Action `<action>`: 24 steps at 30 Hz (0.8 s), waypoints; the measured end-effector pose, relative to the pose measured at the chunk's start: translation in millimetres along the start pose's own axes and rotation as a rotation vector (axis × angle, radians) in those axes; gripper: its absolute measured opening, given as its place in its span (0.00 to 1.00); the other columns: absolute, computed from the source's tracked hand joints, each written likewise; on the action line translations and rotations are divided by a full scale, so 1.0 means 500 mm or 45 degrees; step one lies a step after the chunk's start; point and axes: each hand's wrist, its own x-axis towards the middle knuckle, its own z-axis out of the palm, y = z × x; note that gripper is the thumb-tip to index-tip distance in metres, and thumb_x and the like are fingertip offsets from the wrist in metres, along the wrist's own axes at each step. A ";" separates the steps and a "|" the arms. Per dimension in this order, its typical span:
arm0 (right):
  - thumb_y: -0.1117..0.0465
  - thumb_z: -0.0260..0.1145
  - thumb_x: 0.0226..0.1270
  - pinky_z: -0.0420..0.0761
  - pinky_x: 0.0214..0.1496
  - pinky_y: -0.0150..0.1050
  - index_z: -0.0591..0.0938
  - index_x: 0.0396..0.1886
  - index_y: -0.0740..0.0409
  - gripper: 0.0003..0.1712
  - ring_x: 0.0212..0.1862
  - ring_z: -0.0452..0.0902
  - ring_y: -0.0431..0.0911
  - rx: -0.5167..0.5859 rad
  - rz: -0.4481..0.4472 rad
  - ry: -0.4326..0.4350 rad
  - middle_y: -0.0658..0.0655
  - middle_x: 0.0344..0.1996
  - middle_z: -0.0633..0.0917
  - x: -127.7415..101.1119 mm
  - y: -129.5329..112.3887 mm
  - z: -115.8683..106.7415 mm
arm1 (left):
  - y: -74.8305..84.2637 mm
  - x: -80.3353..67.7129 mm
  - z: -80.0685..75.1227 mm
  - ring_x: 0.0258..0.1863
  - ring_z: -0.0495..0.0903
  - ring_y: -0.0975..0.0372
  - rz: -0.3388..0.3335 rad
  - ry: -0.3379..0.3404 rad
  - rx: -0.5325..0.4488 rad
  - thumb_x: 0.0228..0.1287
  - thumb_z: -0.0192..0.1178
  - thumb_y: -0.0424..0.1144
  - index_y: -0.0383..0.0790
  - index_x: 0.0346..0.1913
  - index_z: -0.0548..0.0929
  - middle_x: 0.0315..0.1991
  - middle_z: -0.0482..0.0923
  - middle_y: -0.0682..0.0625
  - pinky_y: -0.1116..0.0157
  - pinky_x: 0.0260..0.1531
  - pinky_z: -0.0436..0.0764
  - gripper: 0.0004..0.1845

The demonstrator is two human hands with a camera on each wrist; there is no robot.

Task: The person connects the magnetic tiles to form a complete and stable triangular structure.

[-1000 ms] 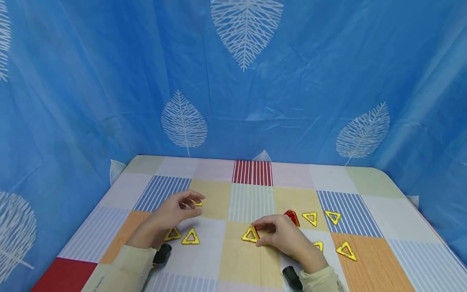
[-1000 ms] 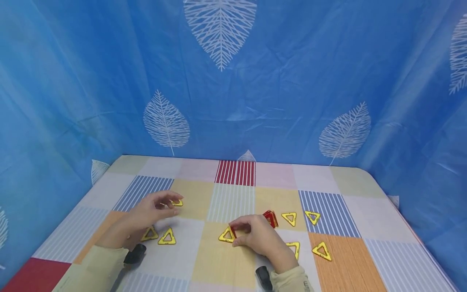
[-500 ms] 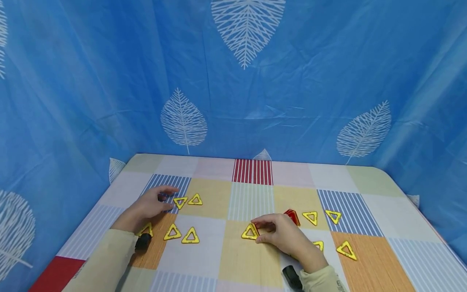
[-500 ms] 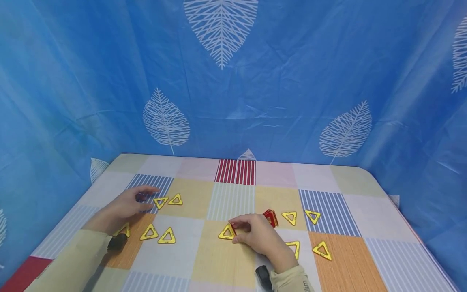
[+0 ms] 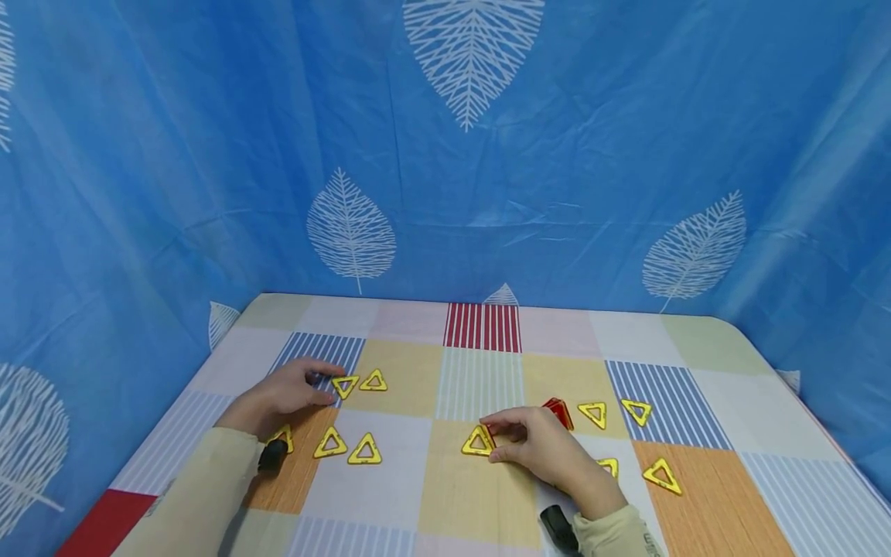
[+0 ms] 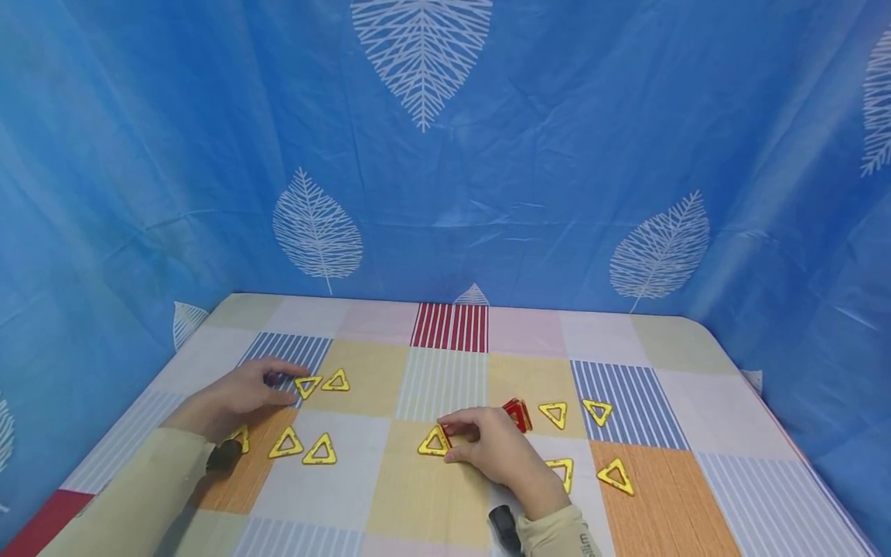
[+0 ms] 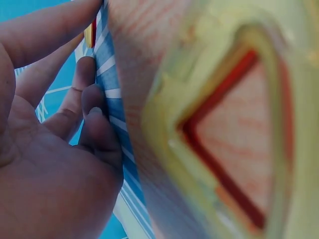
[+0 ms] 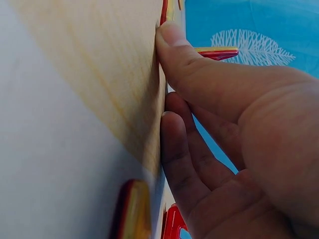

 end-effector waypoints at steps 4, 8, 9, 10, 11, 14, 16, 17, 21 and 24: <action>0.59 0.79 0.56 0.80 0.46 0.36 0.88 0.52 0.50 0.21 0.44 0.82 0.42 0.006 0.007 0.002 0.43 0.41 0.86 0.000 0.001 0.000 | -0.001 0.004 0.001 0.63 0.61 0.40 -0.006 -0.019 -0.032 0.63 0.69 0.33 0.46 0.65 0.81 0.67 0.63 0.36 0.40 0.63 0.65 0.26; 0.57 0.80 0.56 0.80 0.46 0.35 0.88 0.52 0.50 0.22 0.44 0.81 0.42 0.015 0.006 -0.004 0.43 0.41 0.86 0.000 0.003 0.001 | -0.003 0.009 0.001 0.61 0.64 0.42 0.007 -0.028 -0.049 0.64 0.69 0.33 0.44 0.65 0.82 0.65 0.65 0.37 0.41 0.61 0.68 0.25; 0.57 0.80 0.56 0.80 0.46 0.35 0.88 0.52 0.50 0.22 0.44 0.81 0.42 0.017 0.005 -0.004 0.43 0.41 0.86 0.000 0.003 0.001 | -0.004 0.010 0.001 0.60 0.65 0.42 0.020 -0.024 -0.038 0.64 0.69 0.33 0.44 0.64 0.82 0.65 0.66 0.38 0.42 0.60 0.69 0.24; 0.57 0.80 0.56 0.80 0.46 0.35 0.88 0.52 0.50 0.22 0.44 0.82 0.42 0.018 0.004 -0.004 0.43 0.41 0.86 0.000 0.004 0.001 | -0.004 0.011 0.000 0.59 0.66 0.42 0.032 -0.023 -0.030 0.64 0.69 0.33 0.43 0.63 0.83 0.64 0.67 0.38 0.42 0.60 0.69 0.23; 0.57 0.80 0.56 0.80 0.46 0.35 0.88 0.51 0.50 0.22 0.44 0.82 0.42 0.018 0.004 -0.003 0.43 0.41 0.86 0.000 0.004 0.001 | -0.004 0.011 0.000 0.59 0.66 0.43 0.043 -0.015 -0.016 0.64 0.69 0.33 0.42 0.61 0.84 0.63 0.68 0.38 0.43 0.59 0.70 0.22; 0.58 0.80 0.56 0.80 0.46 0.35 0.88 0.51 0.50 0.22 0.44 0.81 0.42 0.013 0.006 0.001 0.43 0.41 0.86 0.002 0.005 0.002 | -0.004 0.013 0.000 0.56 0.69 0.44 0.068 0.007 0.033 0.63 0.70 0.33 0.42 0.58 0.86 0.60 0.72 0.39 0.46 0.57 0.73 0.20; 0.58 0.80 0.56 0.80 0.46 0.35 0.88 0.51 0.50 0.21 0.44 0.81 0.42 0.012 0.008 0.004 0.43 0.41 0.86 0.002 0.005 0.002 | -0.004 0.012 0.000 0.55 0.70 0.45 0.080 0.026 0.060 0.62 0.71 0.34 0.41 0.56 0.87 0.58 0.73 0.39 0.48 0.55 0.74 0.19; 0.58 0.80 0.56 0.80 0.46 0.35 0.88 0.51 0.50 0.21 0.44 0.81 0.42 0.012 0.007 0.005 0.43 0.41 0.86 0.002 0.005 0.002 | -0.005 0.012 -0.001 0.54 0.70 0.45 0.085 0.037 0.075 0.62 0.71 0.34 0.41 0.56 0.87 0.57 0.73 0.40 0.49 0.54 0.74 0.18; 0.58 0.80 0.56 0.80 0.46 0.35 0.88 0.51 0.50 0.22 0.44 0.81 0.42 0.024 0.004 0.004 0.43 0.41 0.86 0.000 0.005 0.002 | -0.006 0.010 -0.004 0.52 0.71 0.46 0.055 0.083 0.052 0.59 0.74 0.37 0.39 0.56 0.86 0.55 0.74 0.40 0.50 0.54 0.74 0.21; 0.57 0.80 0.55 0.80 0.46 0.35 0.88 0.51 0.50 0.22 0.44 0.81 0.42 0.031 0.003 0.000 0.43 0.41 0.86 -0.001 0.005 0.001 | -0.005 0.009 -0.008 0.51 0.74 0.47 0.009 0.120 -0.032 0.58 0.75 0.39 0.38 0.57 0.84 0.54 0.76 0.40 0.51 0.54 0.76 0.24</action>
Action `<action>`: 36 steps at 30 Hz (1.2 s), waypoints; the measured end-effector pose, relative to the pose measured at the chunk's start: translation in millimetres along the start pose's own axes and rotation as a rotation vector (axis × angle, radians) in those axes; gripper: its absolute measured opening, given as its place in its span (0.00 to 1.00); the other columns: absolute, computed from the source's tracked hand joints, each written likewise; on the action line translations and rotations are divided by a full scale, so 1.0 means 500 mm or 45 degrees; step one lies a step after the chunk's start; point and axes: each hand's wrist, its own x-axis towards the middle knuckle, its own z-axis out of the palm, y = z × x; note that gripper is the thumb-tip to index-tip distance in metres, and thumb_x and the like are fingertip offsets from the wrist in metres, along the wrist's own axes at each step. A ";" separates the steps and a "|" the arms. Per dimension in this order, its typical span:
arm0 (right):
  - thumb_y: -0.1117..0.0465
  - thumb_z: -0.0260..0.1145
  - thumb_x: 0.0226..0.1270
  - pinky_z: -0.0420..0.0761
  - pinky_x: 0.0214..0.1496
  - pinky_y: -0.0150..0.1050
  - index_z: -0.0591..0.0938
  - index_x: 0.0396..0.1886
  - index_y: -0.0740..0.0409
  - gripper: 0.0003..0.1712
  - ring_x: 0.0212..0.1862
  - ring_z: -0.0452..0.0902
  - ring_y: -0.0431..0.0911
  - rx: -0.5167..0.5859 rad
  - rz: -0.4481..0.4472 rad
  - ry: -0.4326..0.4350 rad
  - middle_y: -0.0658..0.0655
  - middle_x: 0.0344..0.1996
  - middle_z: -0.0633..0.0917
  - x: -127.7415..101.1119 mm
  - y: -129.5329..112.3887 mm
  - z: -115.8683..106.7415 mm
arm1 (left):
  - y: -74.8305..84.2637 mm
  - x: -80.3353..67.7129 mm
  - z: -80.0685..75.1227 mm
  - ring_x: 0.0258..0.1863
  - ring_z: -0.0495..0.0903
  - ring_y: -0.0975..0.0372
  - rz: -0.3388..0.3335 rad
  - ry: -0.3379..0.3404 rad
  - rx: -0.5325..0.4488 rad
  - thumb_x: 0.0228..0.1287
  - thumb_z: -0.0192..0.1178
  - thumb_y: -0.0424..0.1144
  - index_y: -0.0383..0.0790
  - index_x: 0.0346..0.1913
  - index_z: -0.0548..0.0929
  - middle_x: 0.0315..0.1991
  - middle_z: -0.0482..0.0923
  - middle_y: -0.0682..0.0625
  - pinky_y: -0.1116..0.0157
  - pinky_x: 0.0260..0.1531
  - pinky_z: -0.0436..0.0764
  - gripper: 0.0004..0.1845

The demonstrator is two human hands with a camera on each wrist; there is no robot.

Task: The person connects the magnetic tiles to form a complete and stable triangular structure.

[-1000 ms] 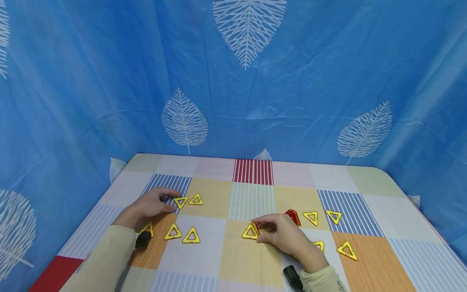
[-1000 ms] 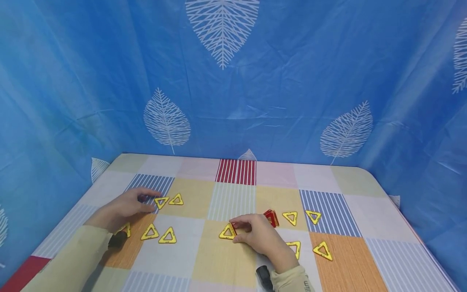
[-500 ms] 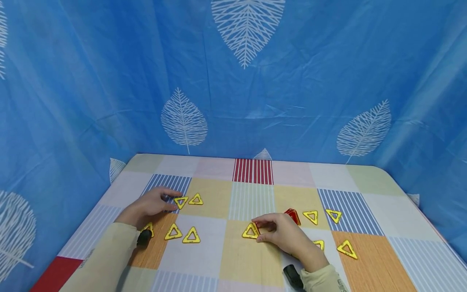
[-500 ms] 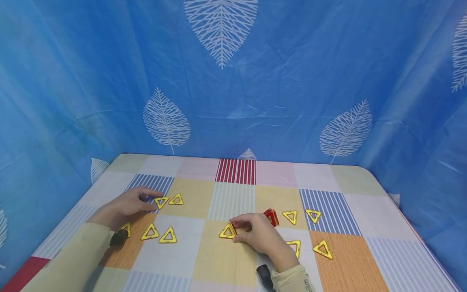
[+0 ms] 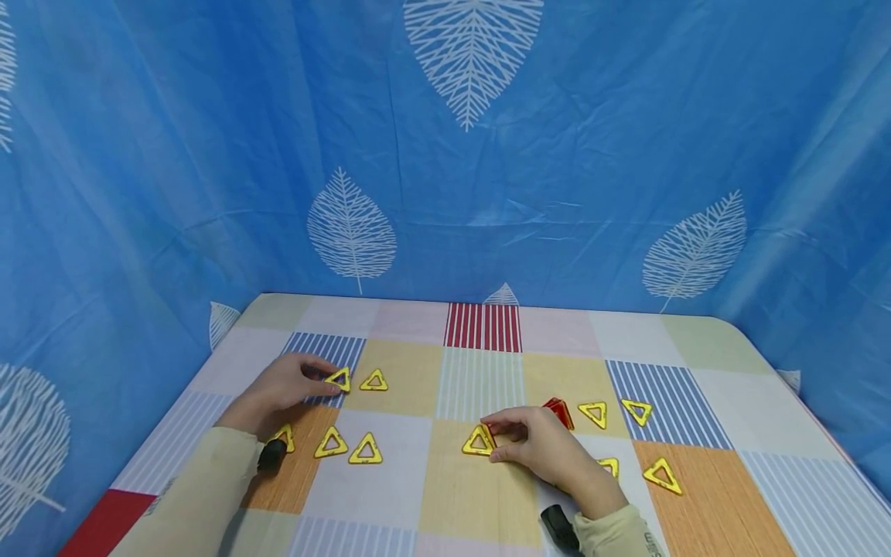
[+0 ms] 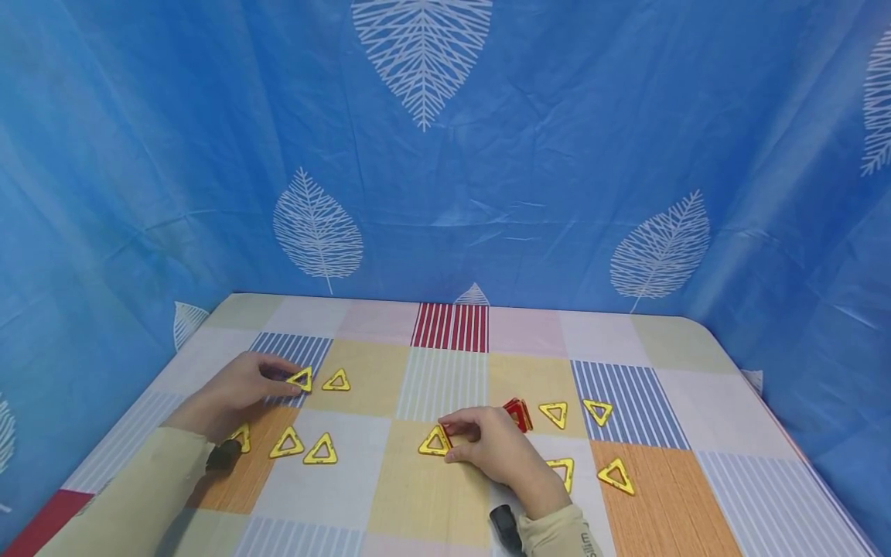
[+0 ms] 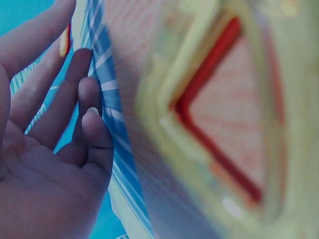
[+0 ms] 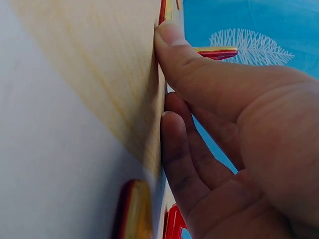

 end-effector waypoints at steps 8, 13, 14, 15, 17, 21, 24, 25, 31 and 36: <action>0.57 0.80 0.55 0.80 0.46 0.35 0.88 0.51 0.50 0.22 0.44 0.81 0.42 0.009 0.013 0.000 0.44 0.41 0.86 -0.002 -0.001 -0.003 | 0.011 0.000 -0.006 0.49 0.78 0.51 0.008 0.039 -0.088 0.57 0.76 0.44 0.42 0.58 0.83 0.52 0.79 0.43 0.56 0.52 0.79 0.26; 0.57 0.80 0.55 0.80 0.45 0.35 0.88 0.51 0.51 0.22 0.44 0.81 0.42 0.012 0.012 0.002 0.44 0.41 0.86 -0.003 0.000 -0.004 | 0.024 -0.002 0.001 0.53 0.76 0.50 0.029 0.031 -0.165 0.58 0.75 0.43 0.45 0.59 0.84 0.54 0.79 0.44 0.53 0.57 0.77 0.25; 0.57 0.80 0.55 0.80 0.45 0.35 0.88 0.51 0.51 0.22 0.44 0.81 0.42 0.011 0.010 0.003 0.44 0.41 0.86 -0.003 0.001 -0.003 | 0.028 -0.002 0.003 0.52 0.76 0.51 0.049 0.052 -0.126 0.58 0.75 0.43 0.44 0.58 0.84 0.53 0.80 0.45 0.53 0.57 0.76 0.24; 0.57 0.80 0.55 0.80 0.45 0.35 0.88 0.51 0.50 0.22 0.44 0.81 0.43 0.013 0.010 0.002 0.44 0.41 0.86 -0.002 0.001 -0.003 | 0.032 -0.002 0.005 0.52 0.76 0.51 0.075 0.066 -0.093 0.59 0.75 0.43 0.44 0.58 0.85 0.52 0.81 0.45 0.52 0.57 0.75 0.24; 0.57 0.80 0.56 0.80 0.45 0.35 0.88 0.52 0.50 0.22 0.44 0.81 0.43 0.019 0.012 0.000 0.44 0.41 0.86 -0.002 0.002 -0.003 | 0.040 -0.002 0.010 0.50 0.78 0.52 0.122 0.089 -0.032 0.59 0.75 0.43 0.43 0.58 0.85 0.49 0.83 0.46 0.52 0.55 0.76 0.23; 0.58 0.79 0.56 0.80 0.45 0.35 0.88 0.52 0.50 0.22 0.44 0.81 0.43 0.024 0.012 -0.001 0.44 0.41 0.86 0.000 0.003 -0.002 | 0.057 -0.009 0.019 0.45 0.80 0.55 0.232 0.077 0.009 0.58 0.75 0.43 0.42 0.56 0.86 0.44 0.84 0.49 0.58 0.47 0.79 0.23; 0.59 0.79 0.56 0.80 0.46 0.35 0.88 0.52 0.51 0.21 0.44 0.81 0.43 0.019 0.008 0.001 0.44 0.41 0.86 0.003 0.003 -0.002 | 0.066 -0.016 0.028 0.43 0.81 0.57 0.320 0.023 -0.016 0.59 0.75 0.42 0.42 0.56 0.87 0.42 0.85 0.50 0.61 0.42 0.80 0.21; 0.59 0.79 0.56 0.80 0.46 0.35 0.88 0.52 0.51 0.21 0.44 0.81 0.43 0.018 0.009 0.001 0.44 0.42 0.86 0.003 0.003 -0.002 | 0.069 -0.019 0.032 0.43 0.81 0.57 0.351 0.000 -0.022 0.59 0.74 0.41 0.42 0.56 0.87 0.42 0.85 0.50 0.61 0.42 0.81 0.21; 0.59 0.79 0.56 0.80 0.45 0.35 0.88 0.52 0.51 0.22 0.44 0.81 0.43 0.019 0.012 -0.001 0.44 0.41 0.86 0.003 0.000 0.000 | 0.088 -0.031 0.062 0.40 0.81 0.55 0.519 -0.120 -0.064 0.61 0.73 0.39 0.36 0.56 0.86 0.39 0.85 0.50 0.58 0.41 0.80 0.21; 0.59 0.79 0.56 0.80 0.46 0.35 0.88 0.52 0.52 0.22 0.44 0.82 0.43 0.028 0.010 0.002 0.44 0.41 0.86 0.003 -0.001 -0.001 | 0.113 -0.039 0.102 0.38 0.81 0.57 0.540 -0.134 -0.067 0.59 0.75 0.38 0.39 0.53 0.88 0.37 0.85 0.52 0.60 0.39 0.79 0.18</action>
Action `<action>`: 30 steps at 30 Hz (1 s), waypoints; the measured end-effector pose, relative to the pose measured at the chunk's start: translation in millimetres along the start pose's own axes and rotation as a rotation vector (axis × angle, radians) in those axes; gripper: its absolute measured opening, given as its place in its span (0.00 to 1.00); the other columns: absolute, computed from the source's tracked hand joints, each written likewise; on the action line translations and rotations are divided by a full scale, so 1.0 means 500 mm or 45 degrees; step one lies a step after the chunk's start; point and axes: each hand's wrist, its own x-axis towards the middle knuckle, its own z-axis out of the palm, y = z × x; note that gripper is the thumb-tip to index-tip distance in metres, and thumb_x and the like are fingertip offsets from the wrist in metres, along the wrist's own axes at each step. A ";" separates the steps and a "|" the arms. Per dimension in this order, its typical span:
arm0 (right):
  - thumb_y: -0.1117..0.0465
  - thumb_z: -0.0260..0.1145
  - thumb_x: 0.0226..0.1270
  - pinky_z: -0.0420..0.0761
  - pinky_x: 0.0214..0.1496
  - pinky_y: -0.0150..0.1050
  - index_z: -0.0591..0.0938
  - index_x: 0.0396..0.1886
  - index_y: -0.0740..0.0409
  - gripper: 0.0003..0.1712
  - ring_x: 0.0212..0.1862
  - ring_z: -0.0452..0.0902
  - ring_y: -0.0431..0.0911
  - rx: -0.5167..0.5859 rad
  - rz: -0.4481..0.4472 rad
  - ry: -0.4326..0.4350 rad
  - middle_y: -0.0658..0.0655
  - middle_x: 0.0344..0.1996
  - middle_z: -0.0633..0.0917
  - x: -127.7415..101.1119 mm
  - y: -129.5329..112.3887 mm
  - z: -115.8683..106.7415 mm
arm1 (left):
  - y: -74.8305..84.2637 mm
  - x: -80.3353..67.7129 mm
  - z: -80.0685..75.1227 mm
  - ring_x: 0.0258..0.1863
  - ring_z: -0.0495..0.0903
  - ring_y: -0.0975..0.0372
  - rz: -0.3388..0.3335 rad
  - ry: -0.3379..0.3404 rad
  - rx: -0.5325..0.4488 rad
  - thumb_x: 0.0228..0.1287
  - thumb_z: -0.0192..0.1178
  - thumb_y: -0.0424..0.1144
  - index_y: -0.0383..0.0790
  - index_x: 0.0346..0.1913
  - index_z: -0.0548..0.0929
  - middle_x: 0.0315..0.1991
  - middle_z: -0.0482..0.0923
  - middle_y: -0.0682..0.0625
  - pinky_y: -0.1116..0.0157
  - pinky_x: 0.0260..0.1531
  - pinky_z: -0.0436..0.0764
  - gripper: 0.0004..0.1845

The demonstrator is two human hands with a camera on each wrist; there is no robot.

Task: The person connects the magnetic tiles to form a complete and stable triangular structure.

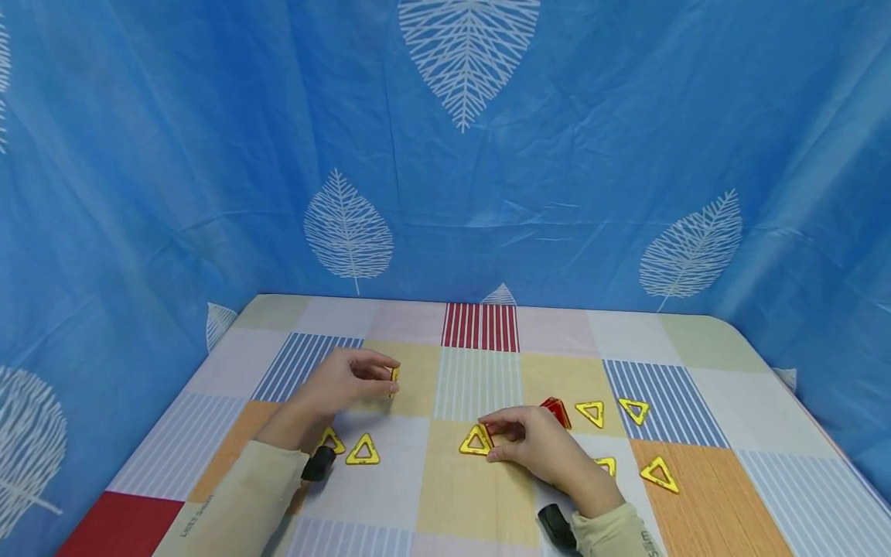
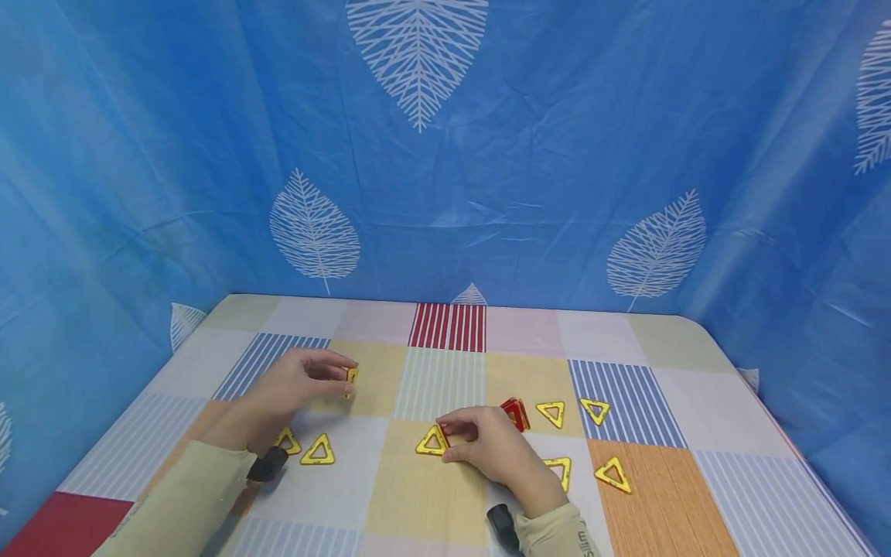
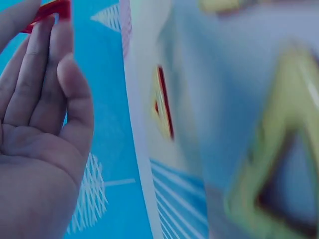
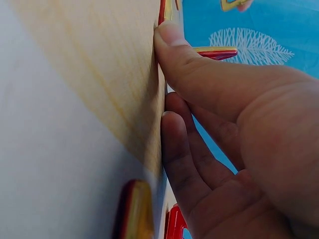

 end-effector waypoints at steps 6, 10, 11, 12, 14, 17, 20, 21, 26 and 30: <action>0.59 0.79 0.56 0.80 0.46 0.35 0.88 0.52 0.53 0.22 0.44 0.82 0.43 -0.007 -0.007 0.004 0.45 0.41 0.86 0.000 0.002 -0.001 | 0.021 0.007 0.058 0.36 0.82 0.61 0.131 -0.086 0.086 0.60 0.73 0.36 0.41 0.50 0.89 0.35 0.85 0.56 0.61 0.36 0.81 0.15; 0.59 0.80 0.56 0.81 0.45 0.35 0.88 0.52 0.54 0.22 0.43 0.83 0.42 -0.002 -0.023 0.003 0.46 0.41 0.87 0.002 0.003 0.000 | 0.027 0.011 0.094 0.35 0.83 0.62 0.194 -0.167 0.070 0.61 0.73 0.35 0.39 0.51 0.89 0.34 0.85 0.57 0.62 0.36 0.81 0.15; 0.60 0.80 0.56 0.81 0.45 0.35 0.88 0.52 0.54 0.22 0.43 0.83 0.42 -0.002 -0.023 0.004 0.45 0.41 0.87 0.002 0.004 0.000 | 0.028 0.012 0.103 0.35 0.83 0.63 0.197 -0.189 0.068 0.61 0.73 0.35 0.39 0.50 0.89 0.34 0.85 0.57 0.62 0.36 0.81 0.15; 0.60 0.80 0.56 0.81 0.45 0.35 0.88 0.52 0.54 0.22 0.43 0.83 0.41 -0.006 -0.021 0.006 0.45 0.41 0.87 0.002 0.004 0.001 | 0.030 0.013 0.112 0.35 0.84 0.63 0.196 -0.214 0.058 0.61 0.73 0.35 0.39 0.51 0.89 0.34 0.85 0.57 0.62 0.37 0.81 0.15; 0.60 0.80 0.56 0.81 0.45 0.35 0.88 0.52 0.54 0.22 0.43 0.83 0.41 -0.020 -0.014 0.007 0.45 0.41 0.87 0.002 0.003 0.000 | 0.033 0.014 0.128 0.35 0.84 0.64 0.190 -0.252 0.050 0.61 0.73 0.35 0.39 0.51 0.89 0.35 0.85 0.58 0.62 0.38 0.81 0.15; 0.59 0.80 0.56 0.81 0.46 0.35 0.88 0.52 0.54 0.22 0.43 0.83 0.42 -0.034 -0.013 0.009 0.45 0.41 0.87 0.002 0.002 -0.001 | 0.041 0.015 0.150 0.35 0.83 0.65 0.172 -0.287 0.053 0.61 0.72 0.35 0.39 0.50 0.89 0.34 0.85 0.58 0.62 0.39 0.80 0.14; 0.59 0.80 0.56 0.81 0.45 0.35 0.88 0.52 0.54 0.22 0.43 0.83 0.42 -0.035 -0.011 0.006 0.45 0.42 0.87 0.001 0.002 -0.002 | 0.047 0.015 0.168 0.33 0.83 0.65 0.170 -0.299 0.056 0.61 0.73 0.34 0.38 0.49 0.89 0.32 0.84 0.58 0.63 0.36 0.80 0.14; 0.59 0.80 0.56 0.81 0.45 0.35 0.88 0.52 0.54 0.22 0.43 0.82 0.43 -0.032 -0.010 0.004 0.45 0.42 0.87 0.001 0.002 -0.002 | 0.048 0.014 0.174 0.33 0.82 0.65 0.166 -0.304 0.059 0.61 0.73 0.34 0.37 0.49 0.89 0.32 0.84 0.58 0.64 0.35 0.80 0.13; 0.58 0.79 0.56 0.80 0.45 0.35 0.88 0.52 0.54 0.22 0.43 0.82 0.43 -0.022 -0.004 -0.001 0.46 0.43 0.87 0.001 0.003 -0.001 | 0.048 0.010 0.193 0.31 0.81 0.65 0.165 -0.317 0.061 0.59 0.73 0.31 0.37 0.46 0.89 0.30 0.83 0.57 0.66 0.32 0.79 0.12; 0.57 0.80 0.56 0.81 0.44 0.35 0.89 0.52 0.53 0.22 0.42 0.81 0.42 -0.030 0.004 0.005 0.47 0.43 0.87 0.000 0.002 0.000 | 0.048 0.006 0.199 0.32 0.81 0.65 0.167 -0.317 0.050 0.59 0.73 0.30 0.37 0.45 0.89 0.30 0.83 0.57 0.67 0.33 0.80 0.11</action>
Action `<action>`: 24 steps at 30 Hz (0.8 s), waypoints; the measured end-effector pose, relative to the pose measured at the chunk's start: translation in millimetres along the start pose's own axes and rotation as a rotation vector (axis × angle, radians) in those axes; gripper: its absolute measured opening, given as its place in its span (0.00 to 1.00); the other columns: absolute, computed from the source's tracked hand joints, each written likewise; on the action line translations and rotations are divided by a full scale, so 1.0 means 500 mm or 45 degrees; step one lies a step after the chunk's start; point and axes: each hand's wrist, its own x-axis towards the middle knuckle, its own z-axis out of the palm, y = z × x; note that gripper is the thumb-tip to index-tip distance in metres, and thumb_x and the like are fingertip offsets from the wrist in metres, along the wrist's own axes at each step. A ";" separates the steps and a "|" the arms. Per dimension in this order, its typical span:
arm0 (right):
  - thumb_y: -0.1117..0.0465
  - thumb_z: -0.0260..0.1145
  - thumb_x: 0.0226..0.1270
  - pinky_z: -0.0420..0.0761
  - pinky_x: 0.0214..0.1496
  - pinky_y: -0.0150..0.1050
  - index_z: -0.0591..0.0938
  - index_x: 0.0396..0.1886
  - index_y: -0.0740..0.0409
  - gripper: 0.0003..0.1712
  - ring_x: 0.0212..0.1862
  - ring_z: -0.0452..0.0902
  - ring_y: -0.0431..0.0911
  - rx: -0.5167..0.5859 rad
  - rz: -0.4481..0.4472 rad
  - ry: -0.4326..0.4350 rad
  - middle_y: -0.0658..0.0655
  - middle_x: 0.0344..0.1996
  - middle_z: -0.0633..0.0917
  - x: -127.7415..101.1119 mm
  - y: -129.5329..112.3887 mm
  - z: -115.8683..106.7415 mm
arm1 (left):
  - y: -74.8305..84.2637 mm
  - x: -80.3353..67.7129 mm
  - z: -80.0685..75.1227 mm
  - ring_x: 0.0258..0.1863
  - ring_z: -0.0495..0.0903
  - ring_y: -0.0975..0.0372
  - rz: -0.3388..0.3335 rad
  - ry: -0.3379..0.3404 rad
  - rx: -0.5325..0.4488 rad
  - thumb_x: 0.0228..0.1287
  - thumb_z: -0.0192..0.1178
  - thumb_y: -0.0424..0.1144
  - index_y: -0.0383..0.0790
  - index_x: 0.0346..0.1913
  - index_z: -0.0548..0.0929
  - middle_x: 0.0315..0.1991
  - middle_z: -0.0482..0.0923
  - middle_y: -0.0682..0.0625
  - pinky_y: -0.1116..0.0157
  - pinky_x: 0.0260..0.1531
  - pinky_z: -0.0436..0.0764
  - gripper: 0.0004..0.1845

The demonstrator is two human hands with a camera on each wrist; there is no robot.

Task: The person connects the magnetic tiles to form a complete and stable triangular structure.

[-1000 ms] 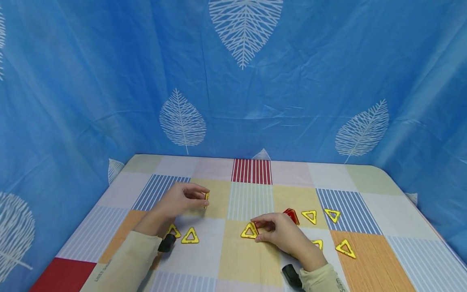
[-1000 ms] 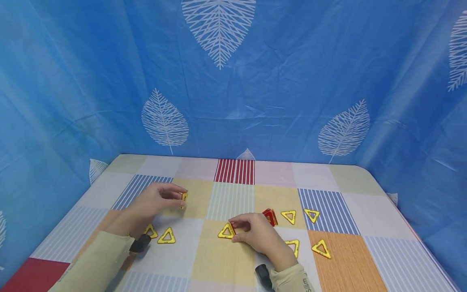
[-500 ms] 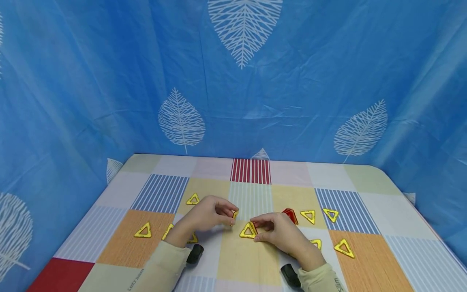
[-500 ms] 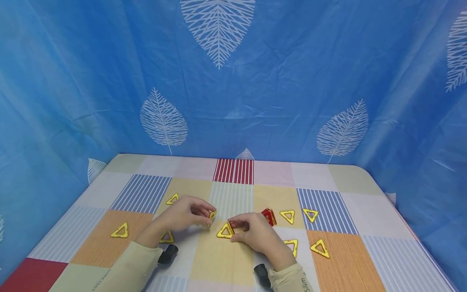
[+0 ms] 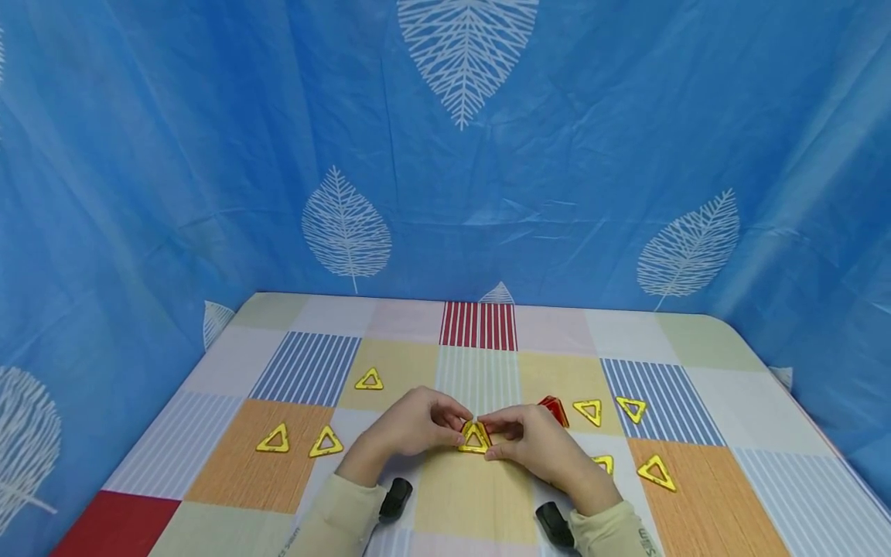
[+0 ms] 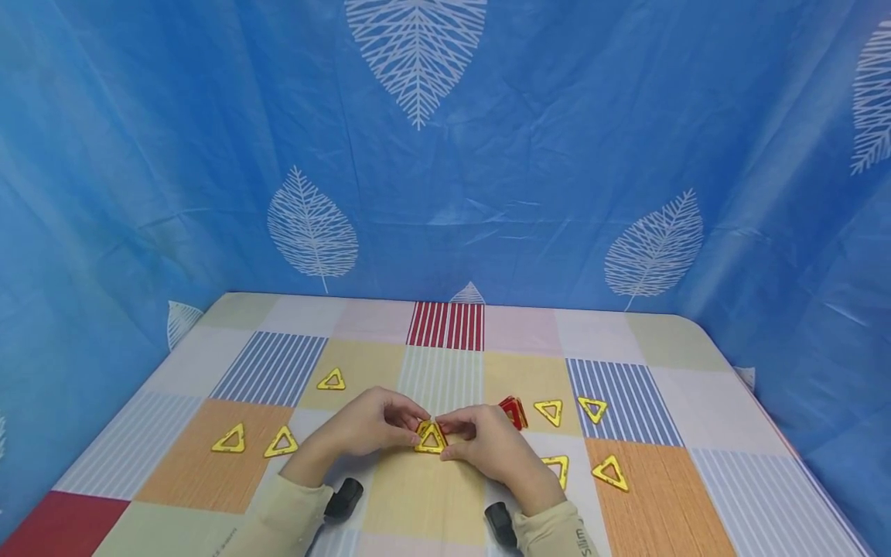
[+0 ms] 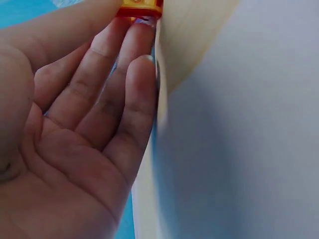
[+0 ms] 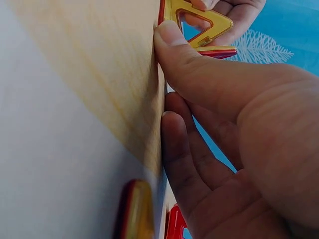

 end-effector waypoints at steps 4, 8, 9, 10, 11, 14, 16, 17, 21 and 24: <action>0.55 0.80 0.55 0.81 0.45 0.36 0.89 0.52 0.53 0.23 0.43 0.81 0.41 -0.034 -0.028 0.008 0.48 0.44 0.88 0.000 -0.001 0.000 | 0.001 -0.003 0.001 0.33 0.82 0.65 0.000 0.004 0.014 0.58 0.73 0.30 0.37 0.46 0.89 0.32 0.83 0.57 0.67 0.35 0.80 0.12; 0.54 0.80 0.56 0.81 0.48 0.37 0.89 0.51 0.52 0.22 0.46 0.82 0.40 -0.062 -0.066 0.030 0.46 0.44 0.88 -0.001 0.001 -0.001 | 0.003 -0.004 0.004 0.34 0.83 0.66 0.016 0.016 0.022 0.58 0.74 0.31 0.38 0.47 0.89 0.34 0.85 0.55 0.67 0.36 0.81 0.13; 0.54 0.80 0.56 0.81 0.48 0.37 0.90 0.51 0.51 0.21 0.46 0.82 0.40 -0.059 -0.067 0.032 0.46 0.44 0.88 -0.003 0.002 -0.001 | 0.003 -0.004 0.005 0.34 0.84 0.66 0.020 0.013 0.021 0.58 0.74 0.31 0.38 0.47 0.89 0.35 0.85 0.55 0.67 0.36 0.81 0.13; 0.53 0.80 0.56 0.80 0.48 0.37 0.90 0.50 0.50 0.21 0.47 0.82 0.40 -0.060 -0.069 0.034 0.45 0.44 0.88 -0.004 0.003 -0.001 | 0.003 -0.004 0.007 0.34 0.84 0.66 0.026 0.011 0.020 0.58 0.74 0.31 0.39 0.47 0.90 0.36 0.86 0.55 0.67 0.36 0.81 0.13; 0.53 0.80 0.56 0.80 0.49 0.37 0.90 0.49 0.49 0.20 0.47 0.82 0.41 -0.061 -0.067 0.036 0.45 0.44 0.88 -0.006 0.004 -0.002 | 0.003 -0.003 0.008 0.34 0.84 0.66 0.032 0.007 0.018 0.58 0.74 0.32 0.39 0.47 0.90 0.36 0.86 0.54 0.67 0.36 0.81 0.13; 0.53 0.79 0.56 0.80 0.49 0.37 0.90 0.48 0.49 0.19 0.47 0.83 0.41 -0.070 -0.064 0.034 0.44 0.43 0.88 -0.010 0.004 -0.002 | 0.001 -0.002 0.013 0.33 0.84 0.67 0.041 -0.007 0.009 0.58 0.74 0.32 0.41 0.46 0.90 0.37 0.86 0.55 0.68 0.36 0.81 0.12; 0.54 0.79 0.57 0.80 0.50 0.38 0.90 0.48 0.50 0.18 0.47 0.82 0.41 -0.088 -0.077 0.037 0.44 0.42 0.88 -0.011 0.003 -0.002 | -0.001 -0.001 0.014 0.33 0.83 0.67 0.034 -0.010 0.002 0.58 0.74 0.33 0.41 0.46 0.90 0.36 0.86 0.55 0.68 0.36 0.81 0.12; 0.55 0.79 0.57 0.80 0.49 0.38 0.90 0.48 0.51 0.18 0.46 0.83 0.41 -0.097 -0.086 0.038 0.44 0.42 0.88 -0.011 0.002 -0.002 | -0.003 -0.001 0.014 0.33 0.83 0.68 0.033 -0.010 0.004 0.58 0.74 0.33 0.42 0.46 0.90 0.36 0.86 0.56 0.68 0.36 0.81 0.12; 0.57 0.79 0.58 0.81 0.48 0.38 0.90 0.48 0.54 0.17 0.45 0.83 0.40 -0.114 -0.139 0.036 0.44 0.40 0.88 -0.006 -0.001 -0.003 | -0.004 -0.001 0.010 0.32 0.83 0.68 0.028 -0.011 0.010 0.58 0.75 0.34 0.43 0.46 0.90 0.36 0.86 0.56 0.68 0.36 0.81 0.12; 0.58 0.79 0.57 0.81 0.47 0.38 0.90 0.47 0.55 0.17 0.43 0.82 0.41 -0.122 -0.178 0.035 0.44 0.39 0.87 -0.002 -0.004 -0.004 | -0.005 0.000 0.006 0.32 0.83 0.68 0.024 -0.014 0.017 0.59 0.75 0.35 0.43 0.46 0.90 0.36 0.85 0.56 0.68 0.36 0.81 0.12</action>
